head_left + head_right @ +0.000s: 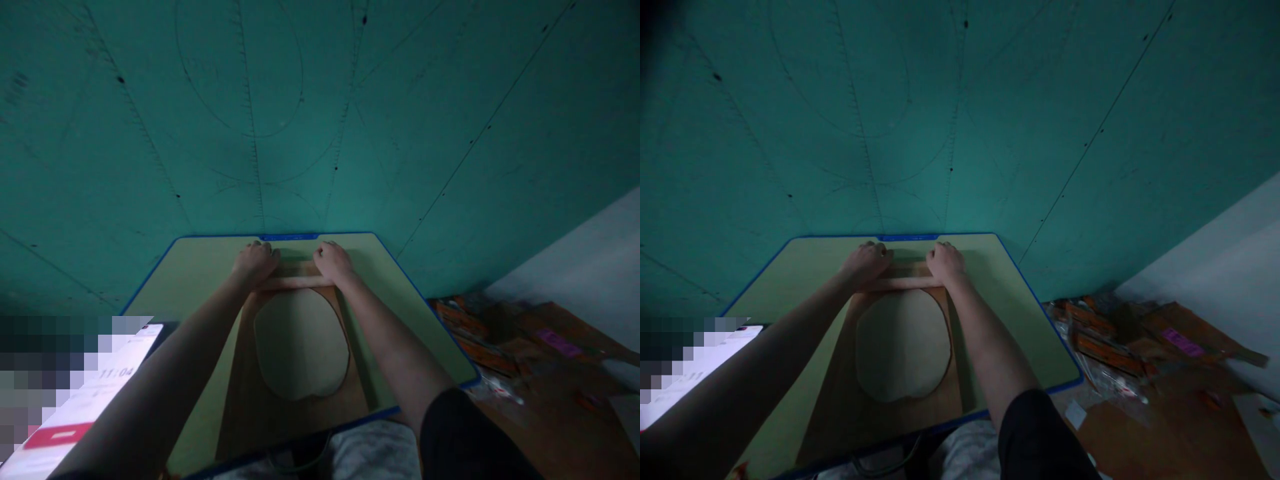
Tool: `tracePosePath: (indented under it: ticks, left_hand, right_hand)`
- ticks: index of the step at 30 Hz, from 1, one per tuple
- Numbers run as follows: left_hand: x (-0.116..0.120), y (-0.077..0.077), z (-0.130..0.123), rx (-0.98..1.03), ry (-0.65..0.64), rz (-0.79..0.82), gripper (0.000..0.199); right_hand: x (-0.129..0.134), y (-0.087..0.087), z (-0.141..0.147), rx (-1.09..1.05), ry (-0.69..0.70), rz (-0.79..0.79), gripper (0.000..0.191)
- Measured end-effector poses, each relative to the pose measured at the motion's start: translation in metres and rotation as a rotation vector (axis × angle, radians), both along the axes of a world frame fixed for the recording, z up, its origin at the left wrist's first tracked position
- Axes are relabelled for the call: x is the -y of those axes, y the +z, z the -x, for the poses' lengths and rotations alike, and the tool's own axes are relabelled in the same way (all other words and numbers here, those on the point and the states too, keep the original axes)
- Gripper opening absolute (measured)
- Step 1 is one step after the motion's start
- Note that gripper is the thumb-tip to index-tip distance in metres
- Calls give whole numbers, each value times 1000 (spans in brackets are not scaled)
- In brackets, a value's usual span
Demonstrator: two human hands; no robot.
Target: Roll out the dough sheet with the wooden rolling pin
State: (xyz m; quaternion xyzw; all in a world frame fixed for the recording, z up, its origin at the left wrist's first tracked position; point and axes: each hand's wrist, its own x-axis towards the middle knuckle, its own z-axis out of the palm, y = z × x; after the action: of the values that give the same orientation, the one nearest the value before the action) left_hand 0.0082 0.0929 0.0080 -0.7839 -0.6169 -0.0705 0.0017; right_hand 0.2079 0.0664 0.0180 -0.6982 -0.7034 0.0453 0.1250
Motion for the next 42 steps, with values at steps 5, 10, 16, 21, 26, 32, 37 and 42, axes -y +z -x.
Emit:
tracePosePath:
  ticks: [5,10,16,21,26,32,37,42]
  left_hand:
    - [12,6,-2,-57,-20,-3,45]
    - [54,12,1,-126,-112,17,43]
    - [116,6,-2,-112,-73,-152,55]
    - [151,1,-10,-99,-73,-202,69]
    - [195,-11,-2,-36,-246,-286,65]
    - [243,-29,16,-18,-417,-379,73]
    - [219,-23,19,-28,-480,-355,72]
    - [155,-5,3,-70,-408,-223,75]
  right_hand:
    - [1,-2,-2,-15,23,36,31]
    - [28,-3,-4,-33,32,94,42]
    - [69,-1,-8,-32,127,168,56]
    - [100,0,-15,8,226,192,56]
    - [157,-1,-26,32,280,29,63]
    - [233,-15,-37,51,288,-143,59]
    - [218,-13,-41,57,298,-108,58]
    - [137,1,-33,68,238,85,65]
